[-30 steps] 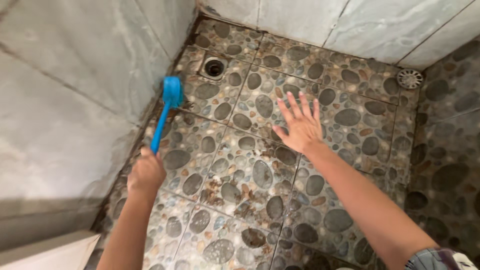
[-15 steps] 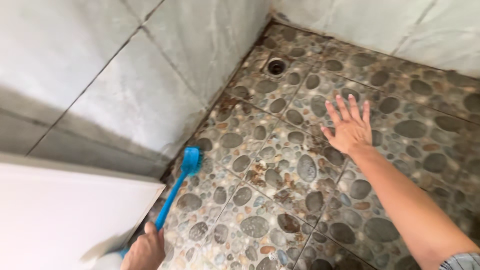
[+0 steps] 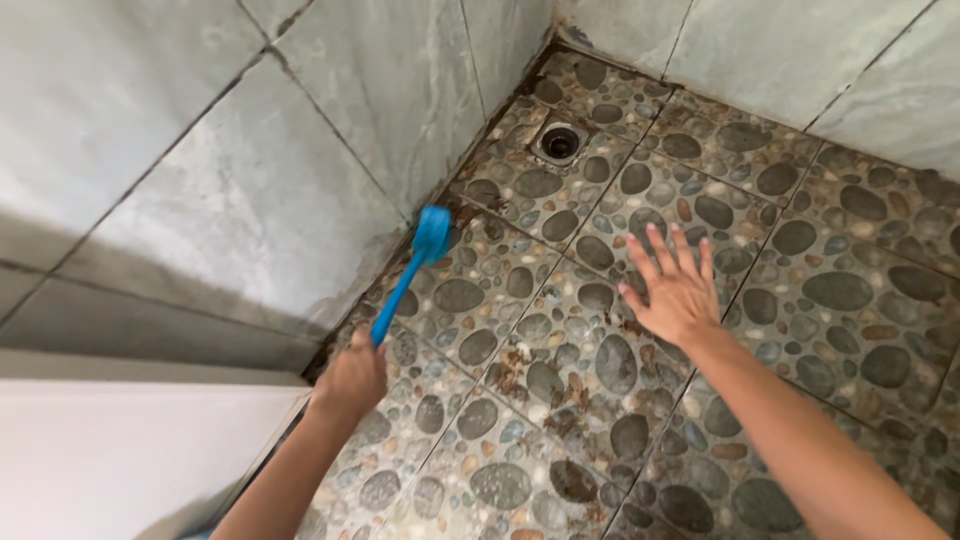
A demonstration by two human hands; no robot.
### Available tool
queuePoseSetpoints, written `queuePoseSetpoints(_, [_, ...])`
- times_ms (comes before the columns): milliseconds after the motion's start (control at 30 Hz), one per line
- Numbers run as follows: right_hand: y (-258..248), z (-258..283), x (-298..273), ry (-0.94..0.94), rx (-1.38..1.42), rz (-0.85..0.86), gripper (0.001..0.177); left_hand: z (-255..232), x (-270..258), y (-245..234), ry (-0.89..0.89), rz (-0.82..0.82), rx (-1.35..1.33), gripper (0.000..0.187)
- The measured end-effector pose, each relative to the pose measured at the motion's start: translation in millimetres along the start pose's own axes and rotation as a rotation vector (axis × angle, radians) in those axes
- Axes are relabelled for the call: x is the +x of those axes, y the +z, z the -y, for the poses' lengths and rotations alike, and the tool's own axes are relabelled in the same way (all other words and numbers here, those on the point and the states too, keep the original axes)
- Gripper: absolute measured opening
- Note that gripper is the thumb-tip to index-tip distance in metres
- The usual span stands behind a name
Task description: The person scrubs the tiled bathroom floor using a blue scrub brush, focusing on the corners and edges near the walls and a built-in bathtub. The person uses their left hand to hold the brush and their right hand to steady themselves against the wall or tub.
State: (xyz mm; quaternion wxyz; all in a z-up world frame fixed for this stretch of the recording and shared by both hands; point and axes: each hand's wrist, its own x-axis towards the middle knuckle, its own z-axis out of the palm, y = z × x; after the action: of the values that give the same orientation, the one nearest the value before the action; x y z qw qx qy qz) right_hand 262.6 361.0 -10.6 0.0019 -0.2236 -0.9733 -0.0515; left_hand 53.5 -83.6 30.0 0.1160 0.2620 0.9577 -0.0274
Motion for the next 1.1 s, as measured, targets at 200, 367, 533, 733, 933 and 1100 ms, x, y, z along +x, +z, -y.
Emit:
queuePoseSetpoints(200, [7.6, -18.5, -2.2, 0.028, 0.073, -0.063, 0.08, -88.9, 108.5, -5.0, -0.142, 0.134, -0.161, 0.04])
queuePoseSetpoints(367, [5.7, -34.1, -9.3, 0.056, 0.05, -0.036, 0.081, -146.5, 171.4, -7.9, -0.145, 0.043, -0.266, 0.036])
queuePoseSetpoints(533, [-3.4, -38.6, -23.3, 0.09, 0.064, -0.026, 0.08, -184.5, 168.5, -9.4, -0.21, 0.075, -0.318, 0.028])
queuePoseSetpoints(733, [-15.8, -34.2, -34.1, 0.073, 0.05, -0.04, 0.081, -150.1, 107.0, -18.2, -0.148, 0.135, -0.299, 0.038])
queuePoseSetpoints(933, [-38.8, -25.3, -35.7, 0.049, -0.038, -0.045, 0.08, -89.2, 10.1, -6.5, -0.092, 0.117, -0.23, 0.043])
queuePoseSetpoints(1100, [-48.1, -21.9, -28.7, 0.021, -0.027, -0.091, 0.08, -33.6, -95.1, 3.7, -0.025, 0.048, -0.067, 0.051])
